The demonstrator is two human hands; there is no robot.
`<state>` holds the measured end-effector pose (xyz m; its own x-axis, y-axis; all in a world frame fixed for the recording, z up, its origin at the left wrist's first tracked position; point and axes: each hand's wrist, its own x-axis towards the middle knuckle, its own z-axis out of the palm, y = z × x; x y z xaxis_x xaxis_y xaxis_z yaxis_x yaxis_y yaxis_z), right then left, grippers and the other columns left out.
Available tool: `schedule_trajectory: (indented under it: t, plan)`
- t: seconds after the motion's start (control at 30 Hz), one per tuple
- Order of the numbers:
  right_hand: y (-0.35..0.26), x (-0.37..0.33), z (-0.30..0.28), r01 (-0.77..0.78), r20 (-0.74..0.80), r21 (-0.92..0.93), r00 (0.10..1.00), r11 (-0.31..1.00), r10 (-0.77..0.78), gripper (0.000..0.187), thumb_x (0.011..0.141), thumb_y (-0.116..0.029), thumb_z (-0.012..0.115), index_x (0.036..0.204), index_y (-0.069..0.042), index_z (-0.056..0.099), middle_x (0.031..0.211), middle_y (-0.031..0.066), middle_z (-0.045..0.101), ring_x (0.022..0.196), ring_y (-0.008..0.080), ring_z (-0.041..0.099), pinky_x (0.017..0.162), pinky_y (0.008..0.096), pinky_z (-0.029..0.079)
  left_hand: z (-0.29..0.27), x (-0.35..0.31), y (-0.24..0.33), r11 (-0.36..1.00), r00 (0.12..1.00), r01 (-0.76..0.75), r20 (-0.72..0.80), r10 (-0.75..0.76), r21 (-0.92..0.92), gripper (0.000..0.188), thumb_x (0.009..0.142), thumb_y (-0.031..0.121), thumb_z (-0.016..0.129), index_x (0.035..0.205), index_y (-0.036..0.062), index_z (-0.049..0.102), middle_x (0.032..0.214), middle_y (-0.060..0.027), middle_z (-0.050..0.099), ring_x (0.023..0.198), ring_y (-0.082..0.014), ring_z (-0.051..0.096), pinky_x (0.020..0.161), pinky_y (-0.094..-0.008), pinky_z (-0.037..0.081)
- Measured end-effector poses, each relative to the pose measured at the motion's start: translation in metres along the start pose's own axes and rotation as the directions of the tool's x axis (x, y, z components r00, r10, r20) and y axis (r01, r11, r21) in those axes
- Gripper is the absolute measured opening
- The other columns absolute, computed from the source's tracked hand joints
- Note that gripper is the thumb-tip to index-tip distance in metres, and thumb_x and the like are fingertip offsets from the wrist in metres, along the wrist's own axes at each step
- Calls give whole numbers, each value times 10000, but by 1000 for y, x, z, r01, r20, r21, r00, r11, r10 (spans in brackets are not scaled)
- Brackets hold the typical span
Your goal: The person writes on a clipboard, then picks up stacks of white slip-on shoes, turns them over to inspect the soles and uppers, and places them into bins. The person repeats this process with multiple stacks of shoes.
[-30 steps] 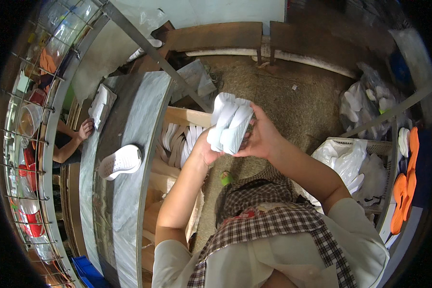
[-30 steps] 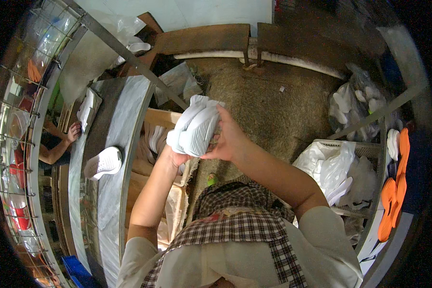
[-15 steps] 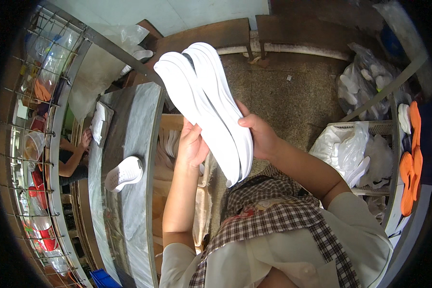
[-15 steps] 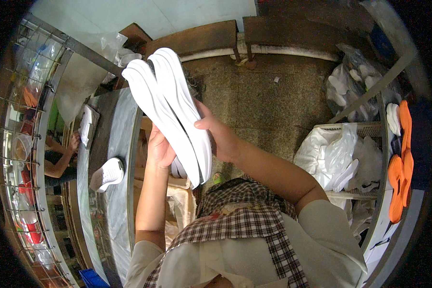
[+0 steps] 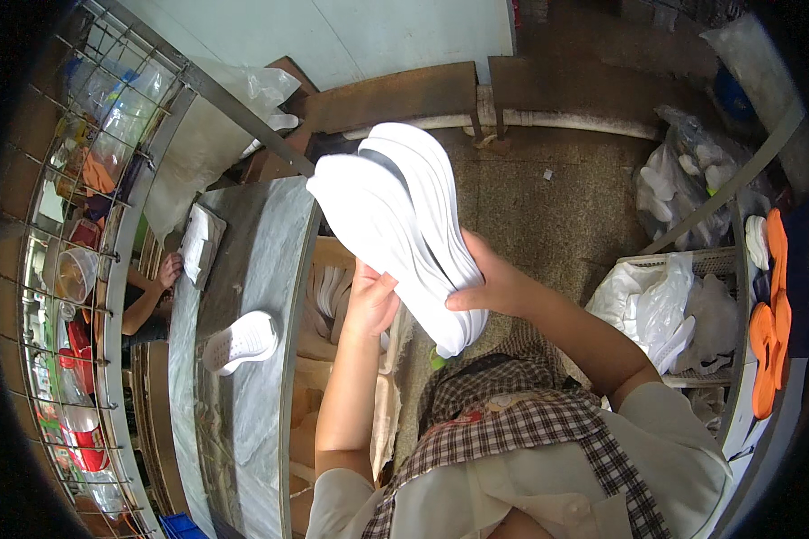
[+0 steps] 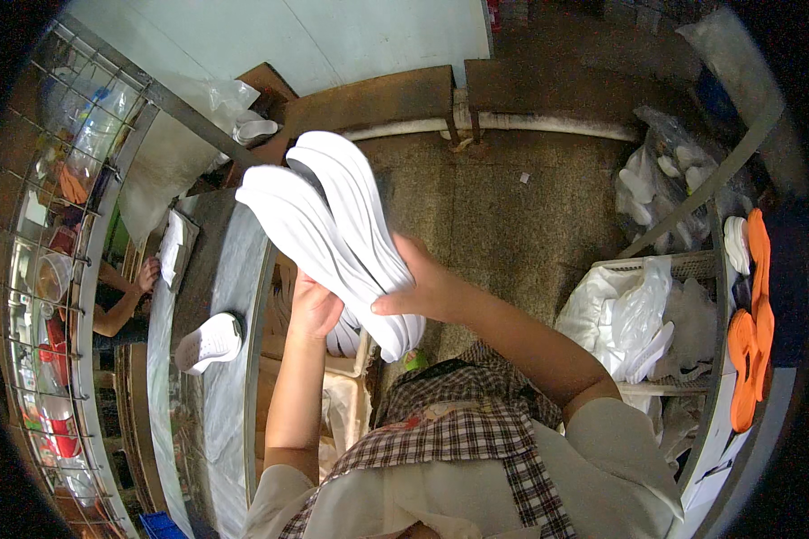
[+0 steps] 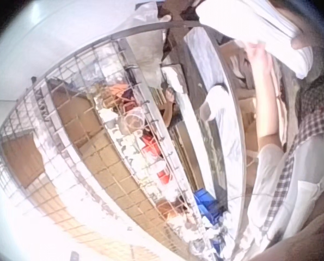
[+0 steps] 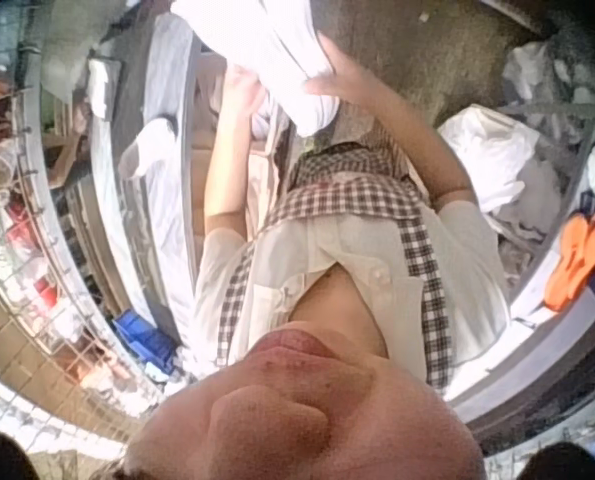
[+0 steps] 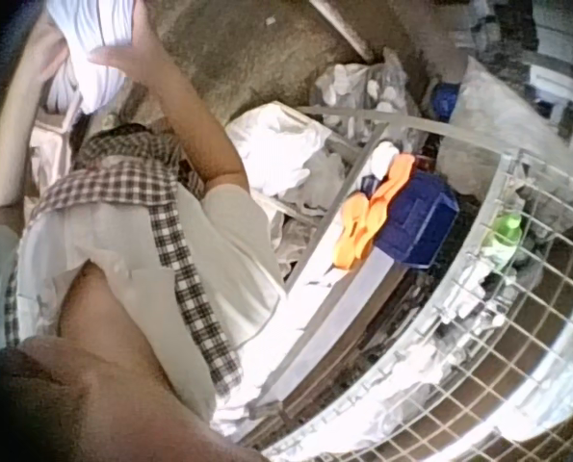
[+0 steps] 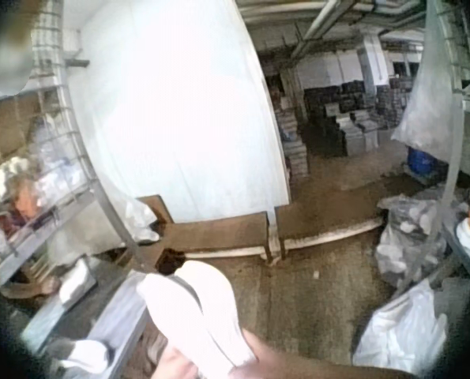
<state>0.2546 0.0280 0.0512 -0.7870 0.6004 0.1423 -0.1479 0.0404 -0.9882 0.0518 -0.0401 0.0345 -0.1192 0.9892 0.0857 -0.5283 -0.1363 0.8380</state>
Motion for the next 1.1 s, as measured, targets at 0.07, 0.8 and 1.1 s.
schedule_trajectory:
  t: [0.07, 0.8, 1.1]
  plan:
    - [0, -1, -1, -25, 7, -11, 1000, 1000, 25, 1069, 664, -386, 758, 1430, 28, 138, 1415, 258, 256, 1314, 341, 287, 1077, 441, 251, -5, 0, -1, 999, 1000, 16, 8, -17, 27, 619, 828, 97, 672, 1354, 105, 345, 1261, -64, 529, 1155, -215, 516, 977, -379, 407]
    - [21, -5, -6, -31, 22, -93, 999, 995, 33, 1083, 653, -347, 806, 1415, 32, 136, 1433, 232, 267, 1329, 314, 286, 1092, 389, 237, -23, -5, 4, 953, 997, 71, -40, -62, 294, 622, 795, 57, 695, 1323, 23, 367, 1238, -72, 527, 1138, -165, 507, 974, -327, 394]
    - [38, 28, -29, 320, 188, -305, 943, 897, -273, 693, 769, -48, 637, 1353, -102, 268, 1399, 144, 333, 1311, 261, 326, 1071, 428, 302, 4, -23, -10, 899, 934, 323, -53, -353, -297, 473, 860, 187, 643, 1239, -27, 458, 1060, -127, 612, 947, -191, 624, 785, -335, 561]
